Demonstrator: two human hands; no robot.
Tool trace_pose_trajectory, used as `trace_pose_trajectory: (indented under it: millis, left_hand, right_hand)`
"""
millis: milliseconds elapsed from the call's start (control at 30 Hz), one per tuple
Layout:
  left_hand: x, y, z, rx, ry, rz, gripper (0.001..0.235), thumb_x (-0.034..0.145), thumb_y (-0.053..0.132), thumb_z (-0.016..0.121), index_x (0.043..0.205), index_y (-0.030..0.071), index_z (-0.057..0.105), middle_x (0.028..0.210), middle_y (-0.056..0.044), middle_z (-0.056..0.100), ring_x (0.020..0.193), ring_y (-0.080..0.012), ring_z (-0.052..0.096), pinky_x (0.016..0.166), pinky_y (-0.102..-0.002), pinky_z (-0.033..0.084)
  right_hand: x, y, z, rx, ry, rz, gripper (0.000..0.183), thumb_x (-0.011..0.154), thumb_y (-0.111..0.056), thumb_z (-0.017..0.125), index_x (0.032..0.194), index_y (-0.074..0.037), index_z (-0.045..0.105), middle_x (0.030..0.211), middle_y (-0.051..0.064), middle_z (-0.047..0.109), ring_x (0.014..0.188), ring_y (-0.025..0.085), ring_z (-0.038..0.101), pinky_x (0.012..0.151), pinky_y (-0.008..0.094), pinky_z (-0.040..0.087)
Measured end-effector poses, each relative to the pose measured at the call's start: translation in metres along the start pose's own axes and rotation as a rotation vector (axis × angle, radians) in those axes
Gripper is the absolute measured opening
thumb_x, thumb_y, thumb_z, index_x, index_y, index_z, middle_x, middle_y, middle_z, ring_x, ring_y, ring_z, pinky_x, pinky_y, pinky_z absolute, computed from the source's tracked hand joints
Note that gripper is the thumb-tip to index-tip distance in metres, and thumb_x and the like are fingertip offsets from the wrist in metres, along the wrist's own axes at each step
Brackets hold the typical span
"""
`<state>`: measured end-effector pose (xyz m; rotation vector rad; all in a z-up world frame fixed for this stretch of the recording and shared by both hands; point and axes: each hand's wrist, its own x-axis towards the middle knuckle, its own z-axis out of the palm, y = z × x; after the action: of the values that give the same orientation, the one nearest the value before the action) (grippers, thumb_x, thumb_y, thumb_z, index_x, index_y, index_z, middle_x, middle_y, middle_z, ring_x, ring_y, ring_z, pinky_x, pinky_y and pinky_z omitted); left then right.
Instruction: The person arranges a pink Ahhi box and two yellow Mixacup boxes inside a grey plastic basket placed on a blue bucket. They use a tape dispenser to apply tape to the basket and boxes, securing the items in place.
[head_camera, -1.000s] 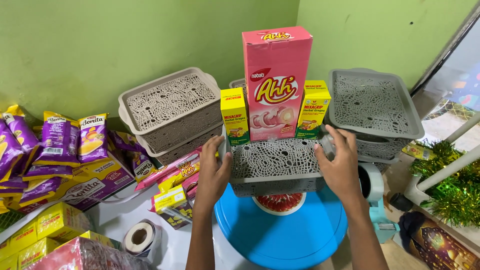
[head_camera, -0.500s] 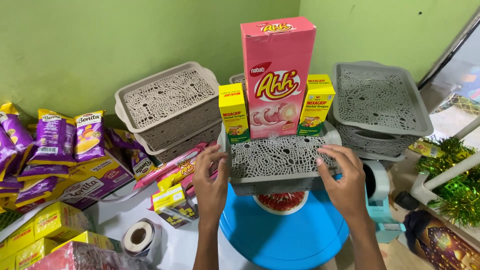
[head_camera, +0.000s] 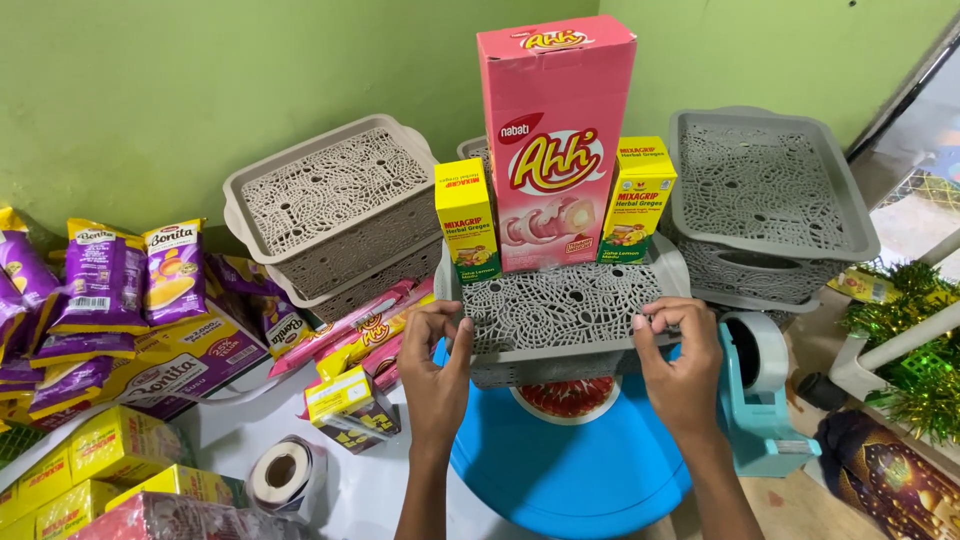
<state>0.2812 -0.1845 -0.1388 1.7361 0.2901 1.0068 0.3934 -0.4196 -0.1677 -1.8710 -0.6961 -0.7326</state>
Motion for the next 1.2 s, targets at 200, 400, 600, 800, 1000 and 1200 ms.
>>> trace_pose_trajectory:
  millis: [200,400,600,800,1000,1200]
  left_hand:
    - [0.003,0.002,0.003,0.108,-0.142,0.118,0.025,0.104,0.029,0.055,0.094,0.009,0.067,0.101,-0.005,0.071,0.098,-0.0213,0.062,0.083,-0.038,0.045]
    - [0.004,0.003,-0.004,0.172,-0.284,0.163,0.017,0.102,0.021,0.054,0.105,0.012,0.068,0.112,-0.006,0.069,0.109,-0.0238,0.059,0.088,-0.041,0.046]
    - [0.001,-0.001,-0.006,0.214,-0.314,0.165,0.025,0.1,0.012,0.051,0.116,0.012,0.07,0.128,-0.007,0.066,0.125,-0.0278,0.055,0.102,-0.047,0.044]
    - [0.004,-0.001,-0.007,0.214,-0.343,0.212,0.034,0.087,0.001,0.047,0.111,0.009,0.07,0.123,-0.008,0.067,0.119,-0.0269,0.057,0.1,-0.044,0.045]
    - [0.005,-0.003,-0.007,0.219,-0.369,0.198,0.039,0.089,-0.001,0.045,0.118,0.009,0.07,0.127,-0.009,0.066,0.124,-0.029,0.057,0.102,-0.049,0.047]
    - [0.007,-0.002,-0.007,0.2,-0.372,0.175,0.043,0.085,-0.005,0.043,0.115,0.009,0.07,0.126,-0.009,0.067,0.123,-0.0286,0.057,0.1,-0.047,0.049]
  right_hand:
    - [0.0,0.007,-0.002,-0.105,-0.099,-0.023,0.011,0.105,-0.021,0.061,0.099,-0.012,0.061,0.106,0.004,0.069,0.106,0.023,0.064,0.097,0.042,0.04]
    - [-0.001,0.003,-0.002,-0.305,-0.059,-0.134,0.02,0.107,-0.026,0.058,0.097,-0.014,0.07,0.105,0.001,0.067,0.1,0.024,0.06,0.098,0.046,0.039]
    - [0.005,-0.01,-0.008,-0.363,-0.142,-0.161,0.03,0.104,-0.039,0.057,0.099,-0.013,0.071,0.108,0.002,0.066,0.103,0.025,0.062,0.117,0.058,0.036]
    - [0.005,-0.01,-0.011,-0.36,-0.184,-0.138,0.037,0.105,-0.044,0.051,0.101,-0.012,0.069,0.108,0.003,0.065,0.107,0.025,0.061,0.114,0.054,0.039]
    - [0.006,-0.011,-0.01,-0.392,-0.152,-0.169,0.033,0.104,-0.04,0.055,0.097,-0.012,0.069,0.105,0.004,0.065,0.106,0.026,0.062,0.108,0.052,0.043]
    - [0.007,-0.011,-0.009,-0.403,-0.164,-0.15,0.032,0.104,-0.04,0.054,0.097,-0.012,0.068,0.104,0.004,0.066,0.106,0.026,0.062,0.107,0.051,0.042]
